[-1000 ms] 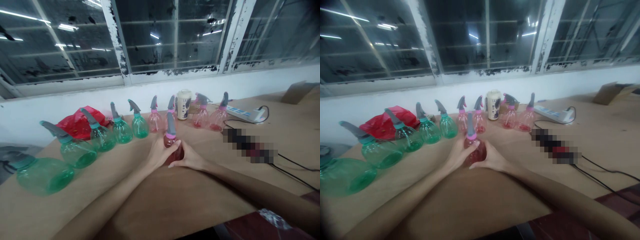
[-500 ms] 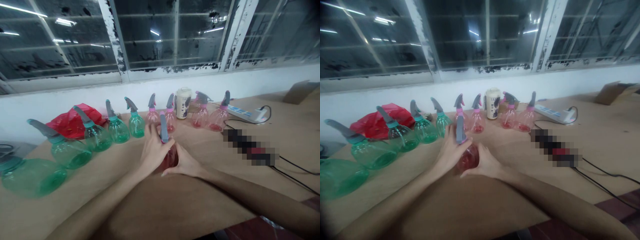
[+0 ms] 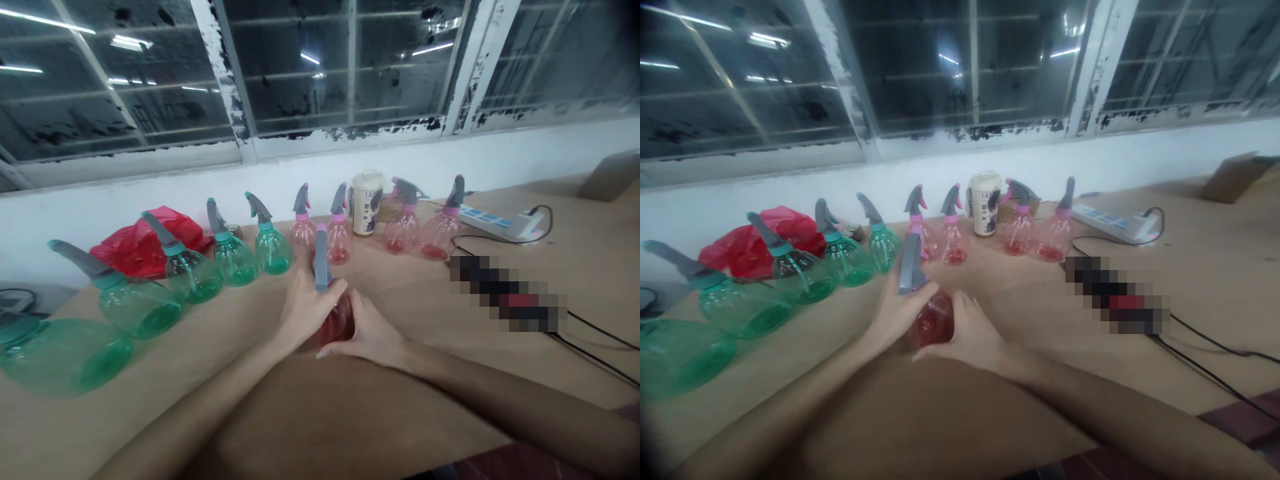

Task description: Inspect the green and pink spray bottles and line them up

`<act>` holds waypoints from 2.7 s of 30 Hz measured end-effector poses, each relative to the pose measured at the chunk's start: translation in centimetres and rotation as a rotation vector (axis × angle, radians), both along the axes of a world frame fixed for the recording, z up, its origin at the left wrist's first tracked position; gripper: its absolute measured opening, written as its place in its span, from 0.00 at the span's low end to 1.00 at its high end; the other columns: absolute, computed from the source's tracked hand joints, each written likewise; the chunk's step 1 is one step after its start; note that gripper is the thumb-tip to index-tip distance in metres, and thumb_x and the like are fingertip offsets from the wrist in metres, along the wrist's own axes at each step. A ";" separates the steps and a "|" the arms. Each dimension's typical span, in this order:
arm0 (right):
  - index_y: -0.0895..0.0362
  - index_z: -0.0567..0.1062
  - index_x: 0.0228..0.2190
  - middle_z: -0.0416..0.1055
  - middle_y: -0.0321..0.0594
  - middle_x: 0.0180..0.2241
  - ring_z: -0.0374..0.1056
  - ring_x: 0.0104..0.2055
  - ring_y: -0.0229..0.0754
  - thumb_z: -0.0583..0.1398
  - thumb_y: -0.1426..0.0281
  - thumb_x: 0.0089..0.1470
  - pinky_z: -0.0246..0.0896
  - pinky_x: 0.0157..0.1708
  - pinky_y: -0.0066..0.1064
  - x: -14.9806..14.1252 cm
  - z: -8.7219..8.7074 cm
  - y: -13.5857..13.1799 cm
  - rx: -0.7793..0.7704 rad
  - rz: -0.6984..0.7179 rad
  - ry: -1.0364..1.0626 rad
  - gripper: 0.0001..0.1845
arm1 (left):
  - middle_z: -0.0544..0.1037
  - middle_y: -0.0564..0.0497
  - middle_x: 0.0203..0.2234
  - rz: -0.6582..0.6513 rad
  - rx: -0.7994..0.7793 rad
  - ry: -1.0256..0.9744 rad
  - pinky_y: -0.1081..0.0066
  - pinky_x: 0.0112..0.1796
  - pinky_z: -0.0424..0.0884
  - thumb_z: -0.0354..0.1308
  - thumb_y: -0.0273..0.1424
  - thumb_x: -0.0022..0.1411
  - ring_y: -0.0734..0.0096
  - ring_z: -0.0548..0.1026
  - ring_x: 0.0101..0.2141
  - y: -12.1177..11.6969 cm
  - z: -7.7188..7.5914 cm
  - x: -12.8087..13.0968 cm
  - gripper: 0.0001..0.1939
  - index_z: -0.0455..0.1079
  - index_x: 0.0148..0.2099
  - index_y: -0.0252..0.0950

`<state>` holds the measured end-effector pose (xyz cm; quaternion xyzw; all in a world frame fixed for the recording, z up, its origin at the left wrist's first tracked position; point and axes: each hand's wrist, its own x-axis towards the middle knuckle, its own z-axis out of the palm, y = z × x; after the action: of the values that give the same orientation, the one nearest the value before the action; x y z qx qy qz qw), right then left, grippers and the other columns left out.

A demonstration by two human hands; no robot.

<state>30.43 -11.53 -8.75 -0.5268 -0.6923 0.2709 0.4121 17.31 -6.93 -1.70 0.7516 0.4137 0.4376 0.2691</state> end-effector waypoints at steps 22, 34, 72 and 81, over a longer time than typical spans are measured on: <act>0.49 0.57 0.54 0.58 0.46 0.53 0.47 0.60 0.59 0.67 0.48 0.29 0.39 0.58 0.57 -0.7 -0.3 -0.8 0.090 0.059 -0.026 0.51 | 0.73 0.53 0.27 -0.199 -0.002 -0.021 0.65 0.33 0.72 0.55 0.29 0.53 0.68 0.73 0.28 -0.5 0.8 0.0 0.02 0.64 0.31 0.39; 0.50 0.54 0.55 0.57 0.47 0.54 0.50 0.58 0.59 0.67 0.50 0.30 0.47 0.54 0.58 -0.3 -0.7 -0.8 0.029 0.042 -0.030 0.52 | 0.70 0.54 0.22 -0.205 -0.035 0.031 0.66 0.30 0.70 0.59 0.41 0.54 0.70 0.70 0.23 -0.8 1.1 -0.2 0.16 0.68 0.42 0.39; 0.51 0.51 0.57 0.57 0.46 0.55 0.52 0.57 0.56 0.69 0.50 0.27 0.49 0.54 0.53 0.6 -0.2 0.1 0.022 0.103 -0.009 0.59 | 0.73 0.55 0.24 -0.185 -0.040 -0.043 0.73 0.27 0.70 0.58 0.32 0.54 0.73 0.73 0.25 -0.1 0.4 0.8 0.09 0.65 0.39 0.38; 0.54 0.50 0.57 0.60 0.48 0.51 0.54 0.55 0.55 0.68 0.49 0.27 0.54 0.51 0.50 0.4 -0.3 -0.1 0.015 0.068 -0.018 0.59 | 0.68 0.57 0.20 -0.167 0.065 0.015 0.74 0.25 0.66 0.58 0.33 0.54 0.76 0.67 0.21 -0.3 1.2 1.2 0.07 0.63 0.31 0.37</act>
<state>30.84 -11.65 -9.03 -0.5025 -0.7153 0.2750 0.4003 18.53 -7.20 -0.55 0.7951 0.3371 0.4212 0.2771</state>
